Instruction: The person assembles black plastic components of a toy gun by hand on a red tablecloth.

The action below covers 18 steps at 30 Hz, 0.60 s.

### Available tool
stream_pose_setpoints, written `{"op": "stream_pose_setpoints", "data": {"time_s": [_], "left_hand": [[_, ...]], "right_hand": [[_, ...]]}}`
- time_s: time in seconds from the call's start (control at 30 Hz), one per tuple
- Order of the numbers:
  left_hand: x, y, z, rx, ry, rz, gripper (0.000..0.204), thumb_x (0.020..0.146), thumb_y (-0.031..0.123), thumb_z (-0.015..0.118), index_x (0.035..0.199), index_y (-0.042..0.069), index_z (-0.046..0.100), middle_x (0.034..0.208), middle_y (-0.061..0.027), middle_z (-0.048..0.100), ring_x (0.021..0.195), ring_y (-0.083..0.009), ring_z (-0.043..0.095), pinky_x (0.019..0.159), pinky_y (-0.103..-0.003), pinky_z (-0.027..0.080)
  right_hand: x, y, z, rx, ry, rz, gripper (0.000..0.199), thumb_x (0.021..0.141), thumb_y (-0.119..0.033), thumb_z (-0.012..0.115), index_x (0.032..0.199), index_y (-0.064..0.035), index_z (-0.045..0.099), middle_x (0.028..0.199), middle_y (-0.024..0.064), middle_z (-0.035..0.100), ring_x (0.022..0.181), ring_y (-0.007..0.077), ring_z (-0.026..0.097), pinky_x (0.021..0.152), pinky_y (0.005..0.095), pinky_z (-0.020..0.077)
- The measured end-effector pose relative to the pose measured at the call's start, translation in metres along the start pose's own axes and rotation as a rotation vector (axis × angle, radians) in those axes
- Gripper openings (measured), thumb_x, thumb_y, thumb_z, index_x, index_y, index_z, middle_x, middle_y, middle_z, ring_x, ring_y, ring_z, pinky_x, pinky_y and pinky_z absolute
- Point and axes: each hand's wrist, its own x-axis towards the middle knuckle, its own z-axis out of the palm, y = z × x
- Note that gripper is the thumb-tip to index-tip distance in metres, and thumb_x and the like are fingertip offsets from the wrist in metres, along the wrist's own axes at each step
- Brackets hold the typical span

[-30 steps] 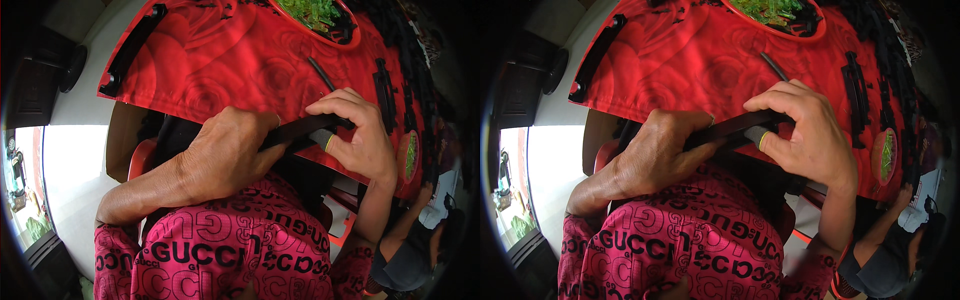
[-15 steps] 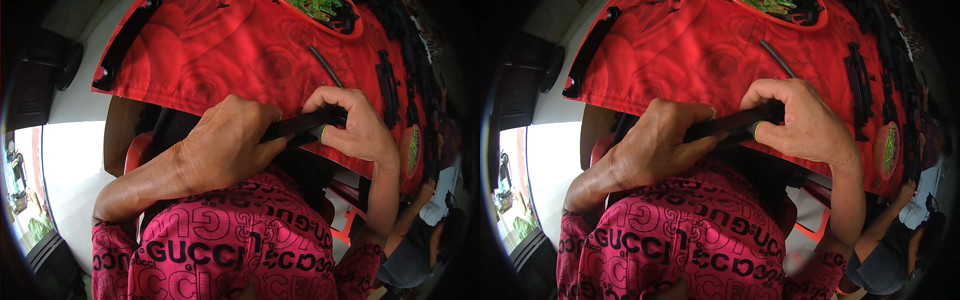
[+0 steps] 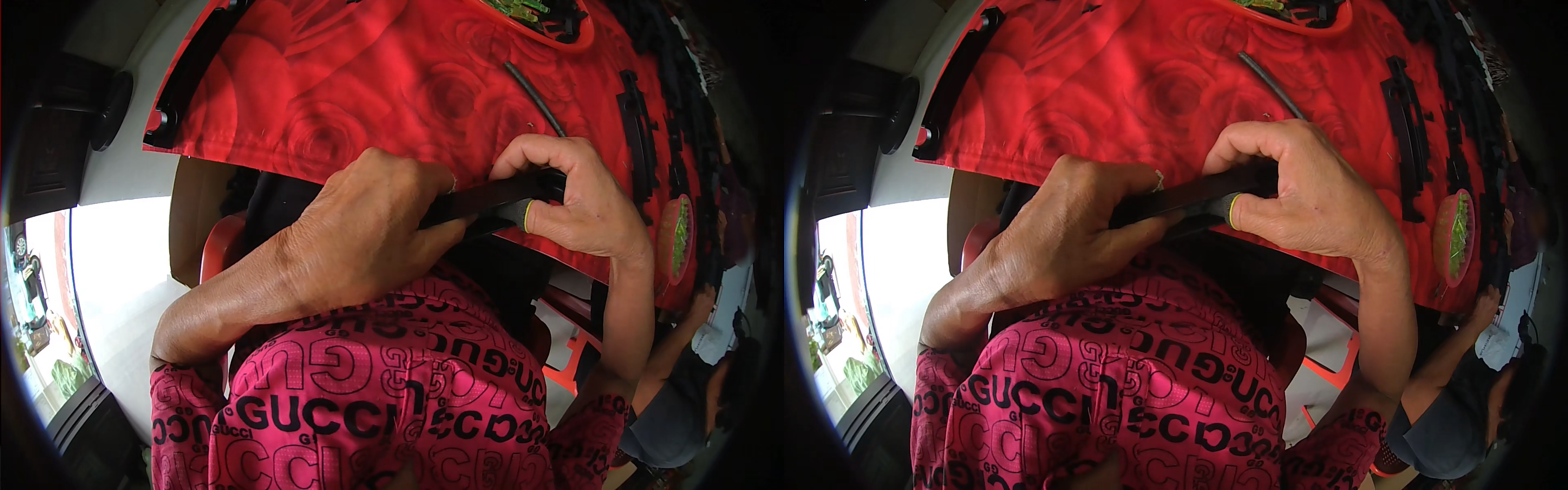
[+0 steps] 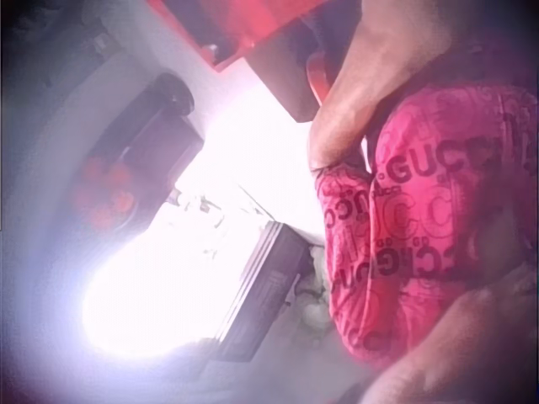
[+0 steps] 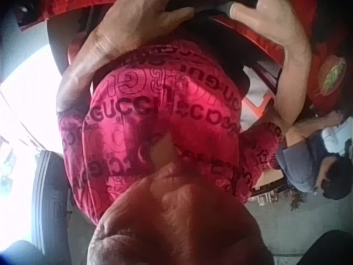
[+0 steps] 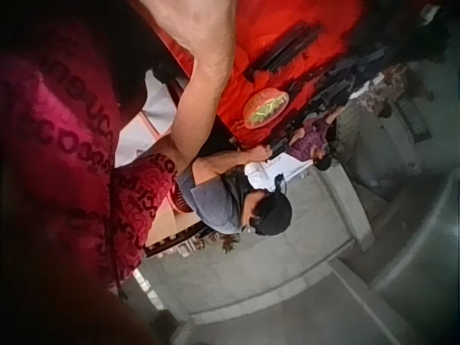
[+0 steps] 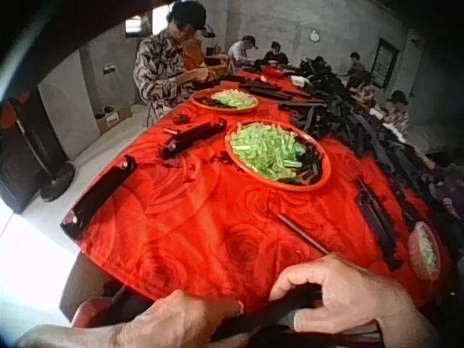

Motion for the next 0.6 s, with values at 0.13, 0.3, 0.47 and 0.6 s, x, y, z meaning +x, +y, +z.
{"op": "stream_pose_setpoints", "data": {"time_s": [0.13,0.3,0.47,0.6], "left_hand": [[0.001,-0.004,0.002,0.01,0.004,0.028,0.016,0.092,0.012,0.073,0.09,-0.003,0.07,0.062,-0.0152,0.063,0.052,-0.0206,0.062,0.05,-0.037,0.044],[0.0,-0.005,0.003,-0.005,0.003,0.019,0.015,0.092,0.012,0.073,0.091,-0.003,0.07,0.063,-0.0161,0.063,0.053,-0.0213,0.063,0.051,-0.038,0.044],[0.002,-0.006,0.006,0.008,-0.01,0.01,0.015,0.091,0.012,0.073,0.091,-0.003,0.07,0.064,-0.0169,0.063,0.055,-0.0222,0.063,0.053,-0.039,0.045],[0.001,-0.008,0.008,0.01,-0.012,-0.006,0.016,0.092,0.013,0.072,0.093,-0.003,0.07,0.065,-0.017,0.063,0.056,-0.0226,0.064,0.053,-0.039,0.046]], "right_hand": [[-0.001,0.003,0.002,0.001,0.012,0.007,0.022,0.073,-0.003,0.066,0.094,0.003,0.069,0.078,0.0066,0.068,0.073,0.013,0.065,0.071,0.0307,0.0529],[-0.001,0.002,0.008,0.035,0.035,0.044,0.02,0.073,-0.006,0.068,0.091,0.0031,0.07,0.074,0.0058,0.068,0.069,0.0121,0.064,0.066,0.03,0.0513],[-0.003,0.009,0.011,0.026,0.043,0.062,0.018,0.072,-0.004,0.066,0.09,0.0016,0.069,0.075,0.0028,0.066,0.069,0.0092,0.061,0.065,0.0274,0.0487],[-0.001,0.011,0.02,-0.019,0.136,0.087,0.015,0.073,-0.004,0.067,0.086,0.0017,0.069,0.071,0.0042,0.065,0.066,0.0112,0.061,0.064,0.0301,0.0493]]}}
